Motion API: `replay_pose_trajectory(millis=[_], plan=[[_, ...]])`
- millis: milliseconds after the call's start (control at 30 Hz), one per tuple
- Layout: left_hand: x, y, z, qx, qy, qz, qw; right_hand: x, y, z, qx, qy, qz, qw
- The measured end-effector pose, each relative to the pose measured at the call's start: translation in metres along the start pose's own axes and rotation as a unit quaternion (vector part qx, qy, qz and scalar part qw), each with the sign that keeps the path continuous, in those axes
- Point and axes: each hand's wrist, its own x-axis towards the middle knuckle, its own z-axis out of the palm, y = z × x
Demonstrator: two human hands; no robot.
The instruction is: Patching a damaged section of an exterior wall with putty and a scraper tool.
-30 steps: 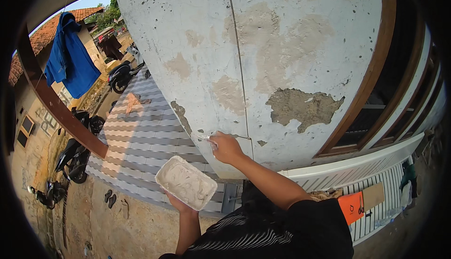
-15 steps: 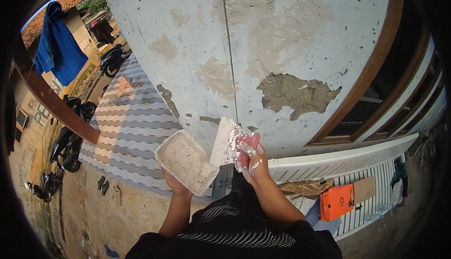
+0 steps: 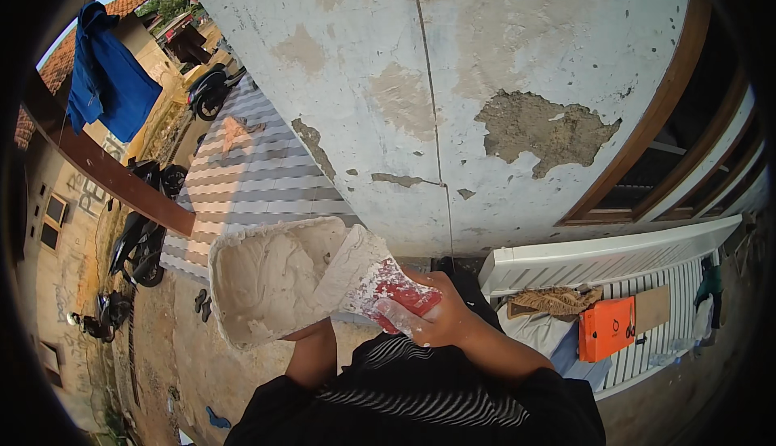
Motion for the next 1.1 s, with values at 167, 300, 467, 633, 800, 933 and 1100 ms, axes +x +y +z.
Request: replay_pose_trajectory(millis=[167, 300, 467, 633, 800, 933, 1100], plan=[[0.008, -0.018, 0.005, 0.000, -0.005, 0.004, 1.000, 0.005, -0.010, 0.005, 0.117, 0.094, -0.038, 0.988], [-0.017, -0.009, -0.009, -0.004, -0.012, -0.004, 1.000, 0.005, -0.016, 0.004, 0.153, 0.106, -0.010, 0.983], [-0.030, 0.006, -0.024, -0.012, -0.018, -0.013, 1.000, 0.006, -0.015, -0.003, 0.088, 0.065, -0.022, 0.994], [-0.019, -0.014, -0.018, -0.025, -0.022, -0.012, 0.999, 0.012, -0.018, 0.001, 0.104, 0.067, 0.041, 0.991], [0.009, -0.036, -0.005, -0.037, -0.030, -0.013, 0.999, 0.010, -0.012, 0.000, 0.145, 0.078, 0.082, 0.983], [0.022, -0.036, -0.004, -0.043, -0.034, -0.011, 0.998, 0.012, -0.012, -0.002, 0.174, 0.043, 0.113, 0.977], [0.026, -0.035, -0.006, -0.052, -0.042, -0.011, 0.998, 0.015, -0.005, -0.008, 0.223, 0.019, 0.197, 0.954]])
